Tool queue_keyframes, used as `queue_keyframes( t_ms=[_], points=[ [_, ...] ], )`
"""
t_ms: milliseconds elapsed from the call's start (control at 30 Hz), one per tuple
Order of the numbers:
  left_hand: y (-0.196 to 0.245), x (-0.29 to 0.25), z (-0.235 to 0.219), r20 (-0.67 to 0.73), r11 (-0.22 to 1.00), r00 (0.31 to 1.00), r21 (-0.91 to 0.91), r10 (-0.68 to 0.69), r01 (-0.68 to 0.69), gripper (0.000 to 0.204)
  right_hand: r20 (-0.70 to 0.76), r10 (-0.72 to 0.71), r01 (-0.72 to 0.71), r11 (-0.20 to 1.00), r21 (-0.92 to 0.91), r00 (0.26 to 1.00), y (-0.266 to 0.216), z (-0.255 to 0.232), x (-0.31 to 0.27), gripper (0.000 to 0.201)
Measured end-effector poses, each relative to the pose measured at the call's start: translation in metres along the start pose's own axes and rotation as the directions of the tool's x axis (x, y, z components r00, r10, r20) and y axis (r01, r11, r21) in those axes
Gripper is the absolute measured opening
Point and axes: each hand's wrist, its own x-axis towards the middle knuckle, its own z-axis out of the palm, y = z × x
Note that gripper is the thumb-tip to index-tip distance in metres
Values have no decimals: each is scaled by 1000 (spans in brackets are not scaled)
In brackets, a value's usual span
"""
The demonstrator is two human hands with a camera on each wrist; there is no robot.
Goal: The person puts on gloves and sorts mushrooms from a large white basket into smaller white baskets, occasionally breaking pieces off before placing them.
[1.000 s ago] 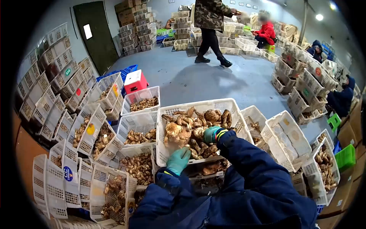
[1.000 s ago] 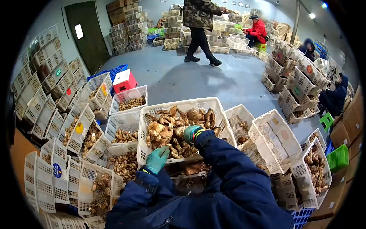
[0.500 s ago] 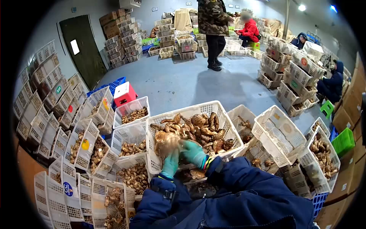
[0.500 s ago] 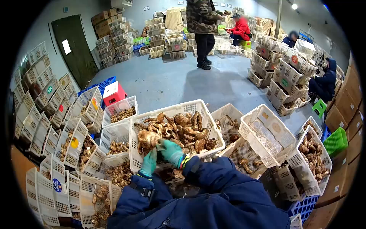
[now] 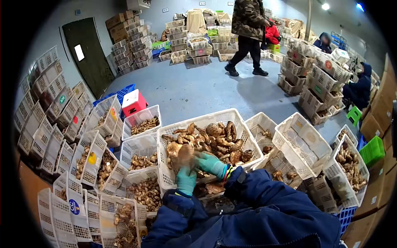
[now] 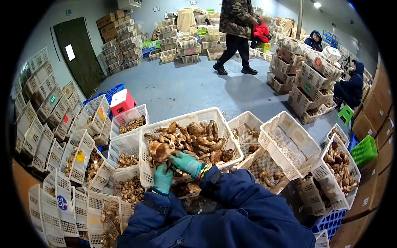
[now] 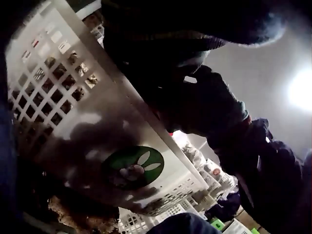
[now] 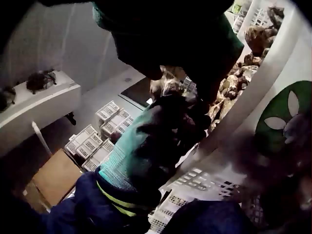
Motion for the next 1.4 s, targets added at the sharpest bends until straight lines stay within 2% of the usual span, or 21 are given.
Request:
queue_keyframes(
  t_ms=[33,67,100,167,267,467,567,633,700,733,800,867,900,967,1033,1100,1133,1167,1200,1300,1400],
  points=[
    [7,1,-1,1,972,988,175,156,-154,14,41,5,-6,1000,23,999,2,5,0,32],
    [14,3,-5,29,891,952,345,305,-296,15,130,163,-188,958,217,978,4,7,-2,32],
    [20,4,-8,76,883,954,361,291,-299,15,214,315,-376,847,376,925,7,9,-4,32],
    [33,8,-15,175,865,949,392,264,-313,15,379,547,-628,390,674,747,-4,4,0,31],
    [54,11,-24,235,860,942,399,240,-319,21,385,481,-571,337,749,788,-22,-9,2,27],
    [51,8,-21,321,849,944,477,72,-227,25,421,522,-614,275,740,742,-24,-7,-1,28],
    [69,5,-18,296,865,948,439,114,-241,22,336,572,-595,355,721,749,-11,-3,-1,27],
    [49,4,-7,244,987,970,145,24,-61,21,248,599,-526,347,777,761,-10,-13,1,25],
    [15,2,3,193,997,979,-70,58,-46,30,210,609,-447,267,854,765,-13,-30,9,19],
    [30,2,-2,263,960,956,-205,-132,189,34,153,645,-433,301,850,749,-16,-40,11,16],
    [75,2,-17,465,684,772,-388,-434,618,43,168,591,-348,206,915,789,9,-38,7,15],
    [-53,-2,15,626,-32,683,-745,-376,666,44,152,582,-343,232,910,799,-7,-44,11,11],
    [-22,-7,10,570,315,739,-671,-359,671,42,149,590,-360,258,897,794,-16,-47,12,10],
    [-19,-8,11,638,413,715,-591,-286,693,42,99,595,-350,324,879,798,-41,-54,16,8],
    [-17,-3,2,826,-64,558,-563,-77,824,36,149,580,-390,315,865,801,-37,-46,16,8],
    [18,-3,-11,736,79,586,-599,-338,797,35,217,581,-427,253,868,785,-25,-35,17,11],
    [28,-3,-12,684,185,627,-607,-373,773,35,13,386,-291,673,680,922,-14,-32,17,13],
    [35,-2,-11,628,290,668,-605,-399,742,35,-92,98,-60,935,350,991,-5,-32,15,16],
    [42,-2,-10,569,391,709,-592,-418,705,35,-73,-215,212,976,-43,974,4,-30,13,18],
    [71,-1,-11,452,610,750,-441,-483,658,37,-56,-275,278,958,68,960,8,-27,7,34],
    [54,-5,-8,457,667,822,-500,-338,552,30,-100,-321,335,923,188,942,8,-23,8,46]
  ],
)
